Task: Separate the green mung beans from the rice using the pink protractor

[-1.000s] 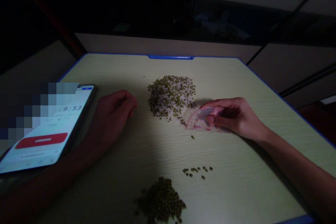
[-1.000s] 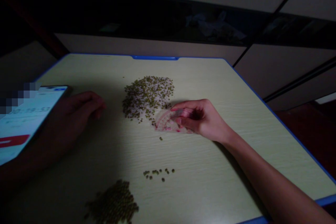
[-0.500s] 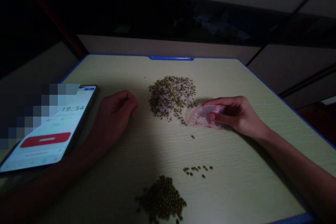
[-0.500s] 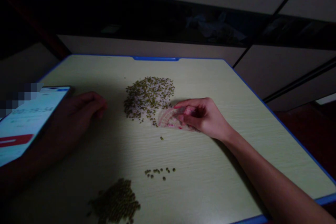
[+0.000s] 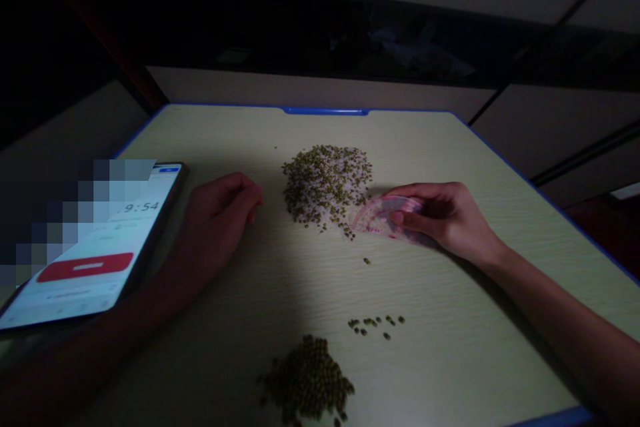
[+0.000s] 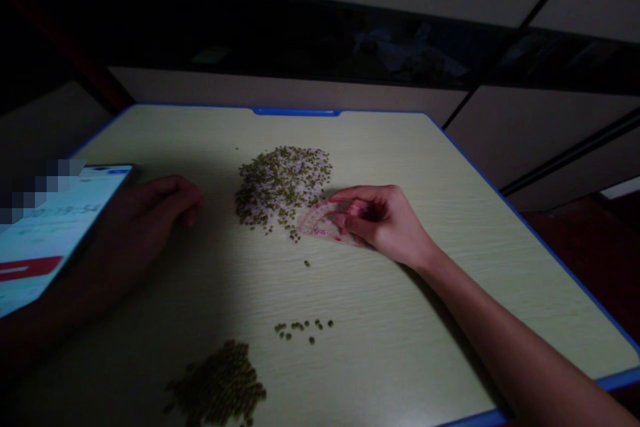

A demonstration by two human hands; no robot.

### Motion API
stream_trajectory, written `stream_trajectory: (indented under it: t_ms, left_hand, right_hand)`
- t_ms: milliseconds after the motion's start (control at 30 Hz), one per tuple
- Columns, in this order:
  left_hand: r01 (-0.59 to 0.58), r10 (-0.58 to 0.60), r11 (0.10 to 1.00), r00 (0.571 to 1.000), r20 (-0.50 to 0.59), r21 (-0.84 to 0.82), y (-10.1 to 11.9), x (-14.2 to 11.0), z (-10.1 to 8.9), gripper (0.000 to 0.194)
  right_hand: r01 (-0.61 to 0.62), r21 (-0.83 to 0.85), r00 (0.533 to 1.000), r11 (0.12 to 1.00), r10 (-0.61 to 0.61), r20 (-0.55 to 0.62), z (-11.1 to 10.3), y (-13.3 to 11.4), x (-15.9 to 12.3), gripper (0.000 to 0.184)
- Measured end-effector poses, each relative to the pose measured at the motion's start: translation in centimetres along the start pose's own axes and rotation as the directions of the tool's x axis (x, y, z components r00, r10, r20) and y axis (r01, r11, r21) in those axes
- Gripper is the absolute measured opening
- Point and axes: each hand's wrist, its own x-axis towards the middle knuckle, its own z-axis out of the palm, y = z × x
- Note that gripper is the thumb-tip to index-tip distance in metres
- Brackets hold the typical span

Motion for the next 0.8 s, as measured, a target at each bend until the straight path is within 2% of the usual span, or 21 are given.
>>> stream_trajectory:
  t_ms: [267, 467, 800]
  left_hand:
    - [0.009, -0.008, 1.000, 1.000, -0.003, 0.009, 0.19, 0.01, -0.07, 0.021]
    - [0.006, -0.006, 1.000, 1.000, -0.007, -0.001, 0.07, -0.03, 0.06, 0.020]
    - [0.016, -0.016, 1.000, 1.000, -0.004, -0.005, 0.18, 0.16, -0.08, 0.022]
  right_hand:
    - [-0.017, 0.035, 0.998, 0.999, 0.015, 0.064, 0.13, 0.21, 0.09, 0.030]
    - [0.002, 0.049, 0.998, 0.999, -0.005, 0.064, -0.16, 0.29, 0.10, 0.026]
    - [-0.032, 0.106, 0.994, 0.994, 0.021, 0.104, -0.28, 0.34, 0.04, 0.023]
